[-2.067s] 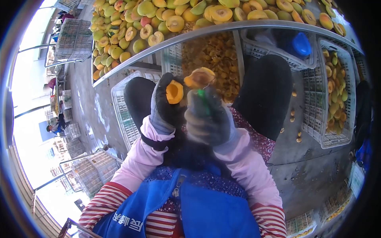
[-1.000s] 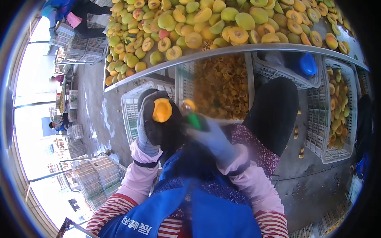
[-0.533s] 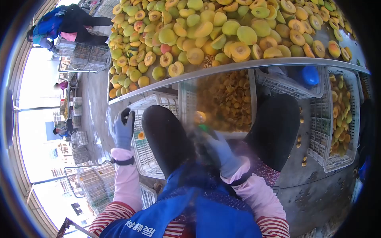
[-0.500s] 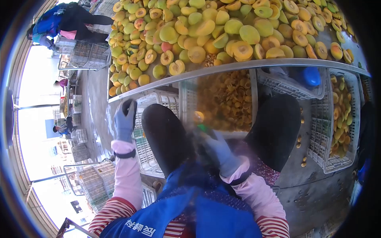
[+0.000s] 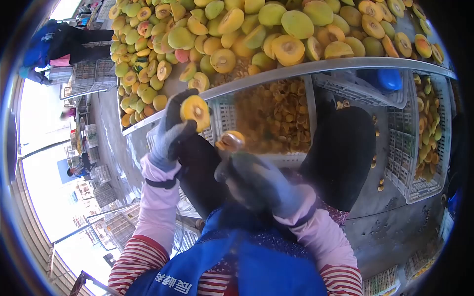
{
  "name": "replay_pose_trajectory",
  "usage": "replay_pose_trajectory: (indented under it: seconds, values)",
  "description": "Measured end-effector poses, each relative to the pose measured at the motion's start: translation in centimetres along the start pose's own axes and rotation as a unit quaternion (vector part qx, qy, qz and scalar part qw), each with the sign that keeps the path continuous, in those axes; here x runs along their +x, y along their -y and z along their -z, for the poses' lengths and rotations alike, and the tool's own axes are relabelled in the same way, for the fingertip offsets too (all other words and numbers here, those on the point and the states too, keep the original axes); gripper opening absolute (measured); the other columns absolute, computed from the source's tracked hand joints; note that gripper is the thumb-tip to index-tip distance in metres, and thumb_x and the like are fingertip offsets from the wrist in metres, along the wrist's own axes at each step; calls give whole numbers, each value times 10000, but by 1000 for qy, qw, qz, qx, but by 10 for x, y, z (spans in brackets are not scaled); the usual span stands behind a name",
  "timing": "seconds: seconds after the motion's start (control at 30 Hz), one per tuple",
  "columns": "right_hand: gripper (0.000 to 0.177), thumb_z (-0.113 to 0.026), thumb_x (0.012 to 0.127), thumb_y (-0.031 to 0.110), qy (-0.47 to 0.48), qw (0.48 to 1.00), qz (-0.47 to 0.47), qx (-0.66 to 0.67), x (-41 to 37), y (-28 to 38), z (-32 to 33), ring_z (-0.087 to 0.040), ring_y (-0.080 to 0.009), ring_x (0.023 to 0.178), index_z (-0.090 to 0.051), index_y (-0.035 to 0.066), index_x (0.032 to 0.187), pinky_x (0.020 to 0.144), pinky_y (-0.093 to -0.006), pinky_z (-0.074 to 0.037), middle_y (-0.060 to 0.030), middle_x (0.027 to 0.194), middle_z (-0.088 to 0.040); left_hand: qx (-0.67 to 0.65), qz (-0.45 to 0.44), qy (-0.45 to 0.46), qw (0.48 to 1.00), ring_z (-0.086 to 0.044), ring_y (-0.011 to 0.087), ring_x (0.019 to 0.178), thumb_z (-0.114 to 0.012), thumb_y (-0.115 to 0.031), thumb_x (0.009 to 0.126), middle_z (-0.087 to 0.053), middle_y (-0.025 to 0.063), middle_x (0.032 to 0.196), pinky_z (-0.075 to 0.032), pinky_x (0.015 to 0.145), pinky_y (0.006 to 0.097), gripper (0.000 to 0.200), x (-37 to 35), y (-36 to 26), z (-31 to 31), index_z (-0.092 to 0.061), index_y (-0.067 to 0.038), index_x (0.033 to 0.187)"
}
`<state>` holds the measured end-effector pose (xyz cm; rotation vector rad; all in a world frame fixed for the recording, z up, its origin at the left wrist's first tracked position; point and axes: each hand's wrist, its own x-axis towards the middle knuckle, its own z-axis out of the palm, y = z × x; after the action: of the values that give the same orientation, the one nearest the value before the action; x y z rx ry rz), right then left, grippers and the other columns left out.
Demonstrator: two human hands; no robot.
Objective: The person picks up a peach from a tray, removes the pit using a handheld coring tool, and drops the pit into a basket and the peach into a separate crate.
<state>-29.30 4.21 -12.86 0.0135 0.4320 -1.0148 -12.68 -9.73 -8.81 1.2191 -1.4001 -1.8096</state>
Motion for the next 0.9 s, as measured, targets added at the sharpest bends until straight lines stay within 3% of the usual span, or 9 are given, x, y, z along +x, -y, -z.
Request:
replay_pose_trajectory:
  seconds: [0.07, 0.17, 0.2, 0.3, 0.4, 0.47, 0.57, 0.7, 0.9]
  values:
    - [299, -473, 957, 362, -11, 996, -68, 59, 16, 1, 13, -368, -53, 389, -526, 69, 991, 343, -206, -271, 33, 589, -460, -111, -13, 22, 993, -526, 227, 1052, -677, -174, 734, -499, 130, 1156, -446, 900, 329, 672, -23, 11, -26, -363, 19, 1296]
    - [283, -484, 954, 352, -177, 982, 5, -68, 17, -4, 14, -362, -51, 375, -520, 74, 991, 336, -207, -276, 38, 588, -455, -196, 2, -2, 981, -527, 236, 1053, -671, -200, 736, -505, 133, 1148, -441, 907, 334, 685, -41, 16, -44, -360, 14, 1307]
    - [233, -545, 905, 208, -80, 993, 69, -55, 8, -7, 17, -534, -106, 562, -546, 30, 1055, 454, -267, -397, -41, 759, -576, -205, -7, -17, 979, -528, 237, 1054, -669, -220, 740, -506, 133, 1147, -442, 905, 333, 686, -46, 24, -45, -360, 13, 1308]
    - [311, -589, 857, 189, -92, 853, 318, -404, 1, -31, 5, -591, -203, 626, -532, -3, 1096, 535, -335, -455, -112, 807, -611, -198, -29, -35, 979, -541, 215, 1016, -610, -285, 822, -513, 133, 1127, -455, 868, 316, 600, -56, 34, -50, -377, 4, 1293]
    - [416, -603, 824, 208, -119, 727, 286, -612, -8, -35, 12, -599, -370, 764, -492, -14, 1158, 678, -420, -467, -221, 888, -606, -180, -16, -76, 981, -551, 184, 958, -529, -222, 904, -535, 120, 1064, -477, 801, 291, 455, -64, 26, -59, -390, 9, 1270]
    - [425, -595, 828, 215, -137, 725, 291, -609, -12, -34, 3, -592, -404, 795, -480, -4, 1173, 698, -435, -463, -244, 902, -597, 206, -213, -86, 951, -553, 209, 962, -535, -159, 902, -535, 151, 1072, -490, 773, 310, 445, -69, 27, -61, -376, -7, 1289]
    - [427, -579, 837, 226, -144, 728, 317, -591, -16, -35, -3, -588, -418, 812, -467, 7, 1186, 700, -447, -461, -256, 902, -589, 494, -406, -68, 766, -557, 291, 971, -531, -67, 901, -480, 255, 1162, -509, 723, 367, 480, -71, 15, -62, -340, -71, 1342]
    - [422, -554, 858, 209, -125, 755, 283, -579, -26, -39, -7, -578, -394, 898, -460, -31, 1192, 773, -430, -449, -240, 997, -579, 488, -433, -103, 751, -552, 269, 993, -468, -171, 950, -449, 250, 1221, -497, 763, 355, 441, -73, 31, -65, -334, -37, 1348]
    - [429, -563, 848, 235, -105, 794, 257, -542, -23, -38, 7, -585, -402, 876, -463, -8, 1188, 757, -443, -462, -238, 968, -590, 82, -106, -43, 990, -538, 195, 998, -411, -367, 966, -509, 144, 1175, -456, 814, 289, 541, -87, 37, -75, -341, 19, 1337]
